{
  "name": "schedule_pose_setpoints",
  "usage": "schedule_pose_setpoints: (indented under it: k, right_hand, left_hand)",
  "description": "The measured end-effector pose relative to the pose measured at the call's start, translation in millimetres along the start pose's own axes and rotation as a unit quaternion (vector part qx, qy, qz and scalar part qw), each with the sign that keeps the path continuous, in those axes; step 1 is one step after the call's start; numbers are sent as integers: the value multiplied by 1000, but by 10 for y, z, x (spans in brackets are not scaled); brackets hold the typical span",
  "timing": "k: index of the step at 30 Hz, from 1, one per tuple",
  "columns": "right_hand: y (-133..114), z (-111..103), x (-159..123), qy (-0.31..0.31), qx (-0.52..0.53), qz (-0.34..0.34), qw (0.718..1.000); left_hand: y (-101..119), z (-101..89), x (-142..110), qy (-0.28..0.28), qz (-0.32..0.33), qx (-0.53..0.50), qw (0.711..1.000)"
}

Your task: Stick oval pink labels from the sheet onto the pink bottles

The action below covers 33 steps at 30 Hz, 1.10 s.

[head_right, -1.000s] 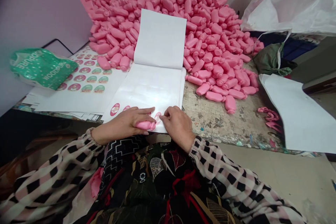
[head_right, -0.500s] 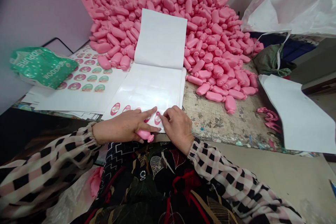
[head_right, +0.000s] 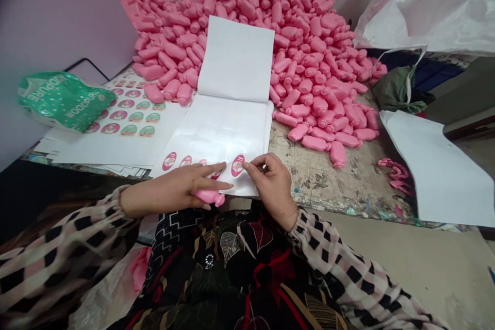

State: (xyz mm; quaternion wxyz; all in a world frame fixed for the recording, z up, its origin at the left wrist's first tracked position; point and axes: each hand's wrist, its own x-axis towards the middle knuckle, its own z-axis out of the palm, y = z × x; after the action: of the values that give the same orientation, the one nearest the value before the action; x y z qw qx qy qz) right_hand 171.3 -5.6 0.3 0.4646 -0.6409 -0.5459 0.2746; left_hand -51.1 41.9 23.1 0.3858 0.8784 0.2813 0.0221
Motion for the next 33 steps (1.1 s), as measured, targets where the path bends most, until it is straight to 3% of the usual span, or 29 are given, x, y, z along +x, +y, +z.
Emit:
schedule_pose_setpoints:
  k: [2, 3, 5, 8, 9, 11, 14, 20, 33]
  right_hand:
    - [-20, -48, 33, -2, 47, 48, 998]
    - [-45, -70, 40, -4, 71, 63, 995]
    - [-124, -102, 36, -13, 107, 69, 992]
    - [-273, -96, -11, -55, 117, 51, 990]
    - [-315, -81, -33, -76, 116, 45, 989]
    - [-369, -38, -79, -114, 114, 38, 986]
    - [-385, 27, -131, -144, 120, 34, 982]
    - [-400, 81, -157, -169, 186, 89, 964]
    - [-298, 70, -148, -139, 107, 47, 983]
  left_hand:
    - [35, 35, -67, 68, -37, -171, 982]
    - [61, 71, -91, 103, -61, -274, 954]
    - [126, 169, -105, 145, -101, -486, 856]
    - [236, 320, -36, 143, -113, -713, 677]
    - [272, 357, 0, 148, -115, -751, 634]
    - [338, 406, 72, 180, -115, -784, 583]
    - [411, 439, 140, 224, -95, -786, 568]
    - [433, 507, 148, 239, -79, -766, 591]
    - [413, 553, 150, 240, -69, -754, 608]
